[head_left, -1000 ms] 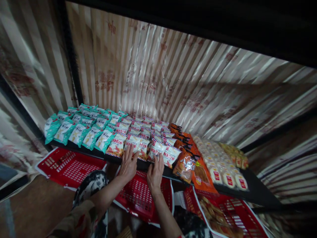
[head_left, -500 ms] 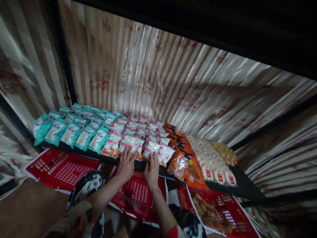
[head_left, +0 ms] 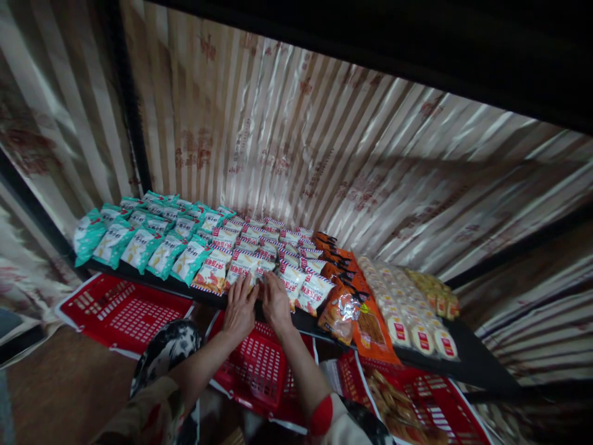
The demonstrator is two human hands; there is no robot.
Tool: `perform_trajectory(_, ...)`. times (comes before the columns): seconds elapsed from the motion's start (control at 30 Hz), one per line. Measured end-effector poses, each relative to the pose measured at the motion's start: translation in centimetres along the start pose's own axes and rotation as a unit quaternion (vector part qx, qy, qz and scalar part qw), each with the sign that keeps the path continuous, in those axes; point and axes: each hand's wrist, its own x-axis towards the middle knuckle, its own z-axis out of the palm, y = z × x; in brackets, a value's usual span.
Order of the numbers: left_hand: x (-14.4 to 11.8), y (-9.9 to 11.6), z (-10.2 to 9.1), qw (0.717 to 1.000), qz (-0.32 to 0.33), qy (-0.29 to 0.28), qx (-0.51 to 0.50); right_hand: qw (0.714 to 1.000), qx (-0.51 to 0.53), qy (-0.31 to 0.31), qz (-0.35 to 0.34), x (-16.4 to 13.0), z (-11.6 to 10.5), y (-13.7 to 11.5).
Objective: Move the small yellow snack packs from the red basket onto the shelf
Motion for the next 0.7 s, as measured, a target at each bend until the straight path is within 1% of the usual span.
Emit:
perform_trajectory(0.1,0.1,-0.4,-0.2,1.0,-0.001,0.005,0.0,0.996,-0.059,-0.064,-0.012,3.5,-1.8,-0.5)
perform_trajectory(0.17,0.3,-0.6,-0.3,1.0,0.006,0.012,-0.003,0.986,-0.121,-0.113,-0.016,5.6,-3.0,-0.8)
perform_trajectory(0.27,0.9,-0.5,-0.4,0.999,0.023,0.023,-0.01,0.95,-0.234,-0.206,-0.008,8.5,-3.9,-1.1)
perform_trajectory(0.33,1.4,-0.3,-0.3,0.999,0.031,0.032,-0.008,0.933,-0.265,-0.242,-0.004,10.0,-4.0,-1.0)
perform_trajectory(0.47,2.2,0.3,0.1,0.998,0.024,0.051,-0.001,0.914,-0.293,-0.282,-0.001,12.3,-3.6,-0.7)
perform_trajectory(0.6,2.6,0.5,0.7,0.997,-0.028,0.076,0.0,0.898,-0.314,-0.306,-0.019,13.6,-2.8,-0.6)
perform_trajectory(0.7,2.6,0.1,0.9,0.993,-0.074,0.092,0.006,0.893,-0.317,-0.319,-0.03,14.1,-1.9,-0.5)
